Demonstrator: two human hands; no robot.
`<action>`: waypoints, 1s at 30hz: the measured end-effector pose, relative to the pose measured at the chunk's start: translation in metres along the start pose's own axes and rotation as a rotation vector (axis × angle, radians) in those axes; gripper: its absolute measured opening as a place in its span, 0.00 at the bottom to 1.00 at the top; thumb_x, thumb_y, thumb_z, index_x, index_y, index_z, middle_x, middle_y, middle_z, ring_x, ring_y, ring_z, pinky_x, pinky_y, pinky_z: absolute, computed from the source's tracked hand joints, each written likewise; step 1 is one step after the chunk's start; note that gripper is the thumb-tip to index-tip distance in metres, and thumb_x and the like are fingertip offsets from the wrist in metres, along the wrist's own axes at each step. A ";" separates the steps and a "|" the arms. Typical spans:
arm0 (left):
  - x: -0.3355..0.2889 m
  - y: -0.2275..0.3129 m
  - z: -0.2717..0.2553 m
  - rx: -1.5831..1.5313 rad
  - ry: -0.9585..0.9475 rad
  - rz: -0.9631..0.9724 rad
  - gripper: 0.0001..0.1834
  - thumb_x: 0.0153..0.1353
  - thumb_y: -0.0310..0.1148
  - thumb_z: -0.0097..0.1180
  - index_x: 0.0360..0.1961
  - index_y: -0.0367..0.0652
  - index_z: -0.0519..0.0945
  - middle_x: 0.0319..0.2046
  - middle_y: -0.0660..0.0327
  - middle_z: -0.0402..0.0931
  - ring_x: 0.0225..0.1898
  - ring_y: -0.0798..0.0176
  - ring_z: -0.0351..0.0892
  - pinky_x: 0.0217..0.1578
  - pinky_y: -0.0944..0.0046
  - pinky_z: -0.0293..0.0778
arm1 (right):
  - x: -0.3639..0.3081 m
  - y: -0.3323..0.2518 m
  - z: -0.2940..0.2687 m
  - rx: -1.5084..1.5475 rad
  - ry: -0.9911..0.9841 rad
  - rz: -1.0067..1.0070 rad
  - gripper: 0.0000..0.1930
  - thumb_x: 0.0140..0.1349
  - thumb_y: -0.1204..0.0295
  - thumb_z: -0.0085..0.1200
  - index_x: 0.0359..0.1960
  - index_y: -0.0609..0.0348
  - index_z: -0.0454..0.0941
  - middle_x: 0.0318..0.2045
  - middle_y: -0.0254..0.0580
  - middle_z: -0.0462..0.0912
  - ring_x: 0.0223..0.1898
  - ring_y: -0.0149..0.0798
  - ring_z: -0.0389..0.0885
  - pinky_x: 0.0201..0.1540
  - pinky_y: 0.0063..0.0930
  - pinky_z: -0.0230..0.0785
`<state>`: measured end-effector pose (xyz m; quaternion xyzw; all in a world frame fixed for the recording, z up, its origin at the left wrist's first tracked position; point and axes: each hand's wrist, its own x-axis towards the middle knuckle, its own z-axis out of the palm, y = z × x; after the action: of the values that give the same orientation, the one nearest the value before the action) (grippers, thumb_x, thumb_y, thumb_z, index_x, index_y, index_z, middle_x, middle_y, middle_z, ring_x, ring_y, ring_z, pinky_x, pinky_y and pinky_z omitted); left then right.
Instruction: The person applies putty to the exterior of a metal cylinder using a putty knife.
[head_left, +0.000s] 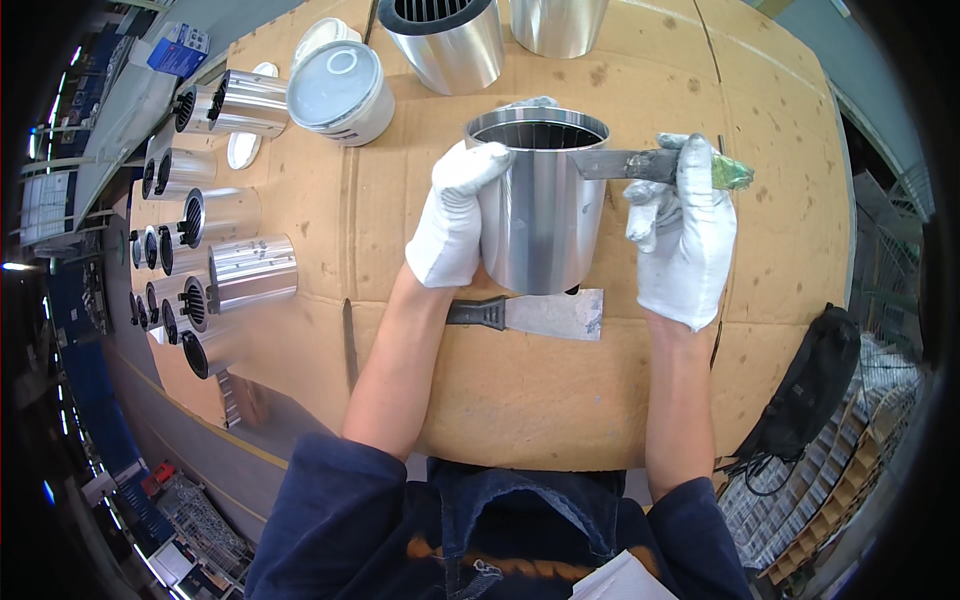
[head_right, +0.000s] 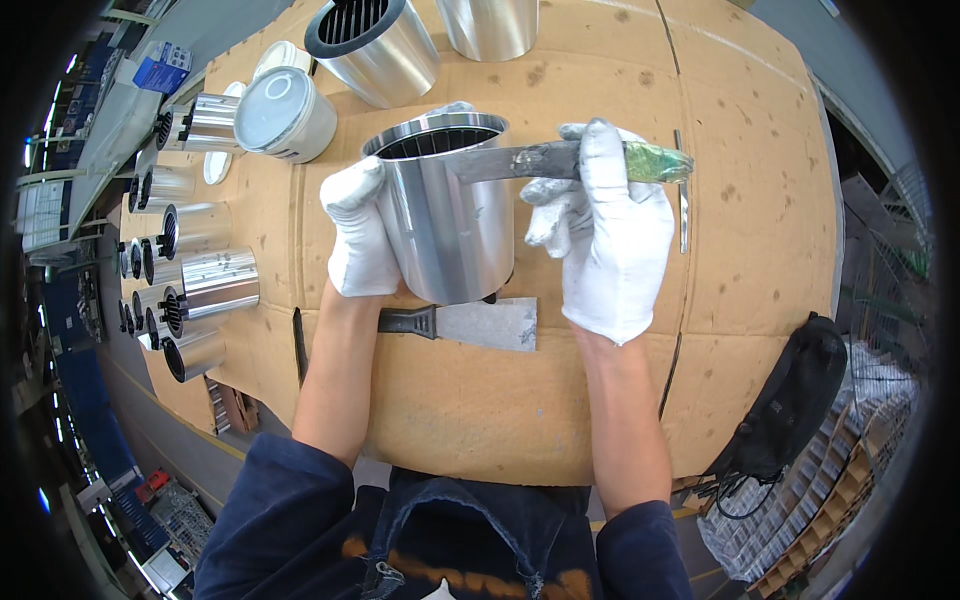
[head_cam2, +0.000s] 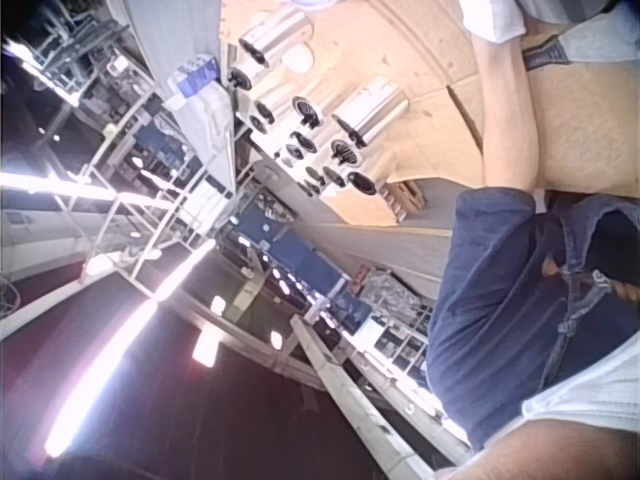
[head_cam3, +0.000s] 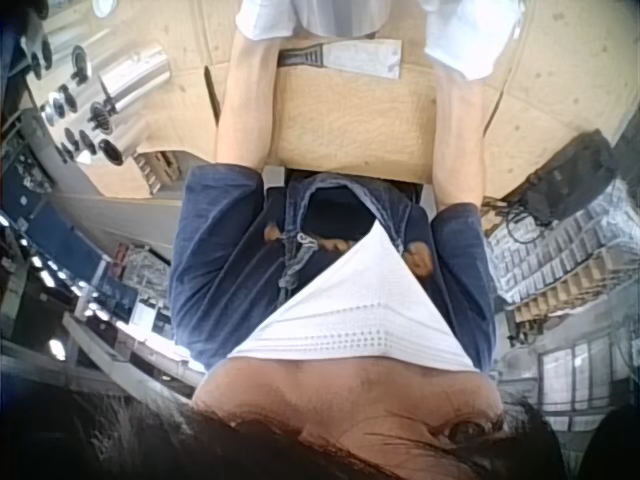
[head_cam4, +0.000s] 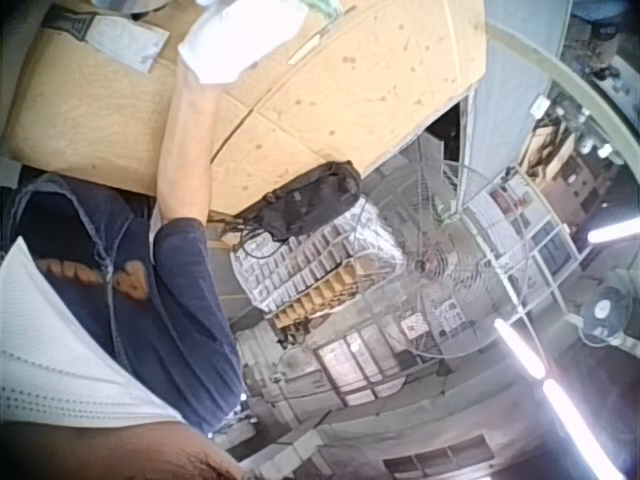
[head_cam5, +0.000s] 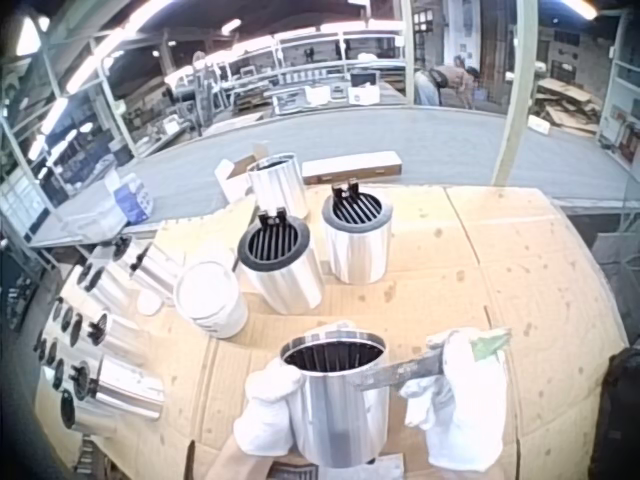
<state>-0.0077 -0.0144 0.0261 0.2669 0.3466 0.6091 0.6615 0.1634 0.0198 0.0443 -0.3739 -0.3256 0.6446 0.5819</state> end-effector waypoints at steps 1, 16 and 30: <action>0.000 0.000 0.000 0.000 0.000 0.001 0.27 0.58 0.41 0.49 0.56 0.35 0.68 0.49 0.57 0.73 0.49 0.64 0.70 0.53 0.65 0.64 | 0.000 -0.001 -0.001 0.001 0.011 -0.004 0.14 0.65 0.63 0.49 0.39 0.64 0.74 0.19 0.44 0.79 0.12 0.28 0.71 0.12 0.15 0.58; 0.004 -0.004 -0.002 0.001 -0.008 0.008 0.27 0.58 0.41 0.49 0.56 0.35 0.68 0.49 0.57 0.73 0.50 0.64 0.70 0.53 0.65 0.64 | 0.002 -0.005 -0.006 0.041 0.050 -0.003 0.16 0.65 0.60 0.49 0.39 0.64 0.74 0.19 0.43 0.79 0.12 0.27 0.71 0.13 0.16 0.57; 0.001 -0.001 -0.002 0.020 0.030 -0.019 0.26 0.59 0.42 0.50 0.54 0.36 0.69 0.46 0.59 0.74 0.48 0.66 0.71 0.51 0.65 0.67 | 0.005 -0.006 -0.010 0.072 0.122 -0.010 0.17 0.65 0.58 0.49 0.38 0.62 0.74 0.20 0.41 0.79 0.14 0.25 0.72 0.15 0.15 0.59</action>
<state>-0.0085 -0.0135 0.0242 0.2613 0.3649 0.6032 0.6593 0.1750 0.0256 0.0433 -0.3897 -0.2678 0.6289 0.6172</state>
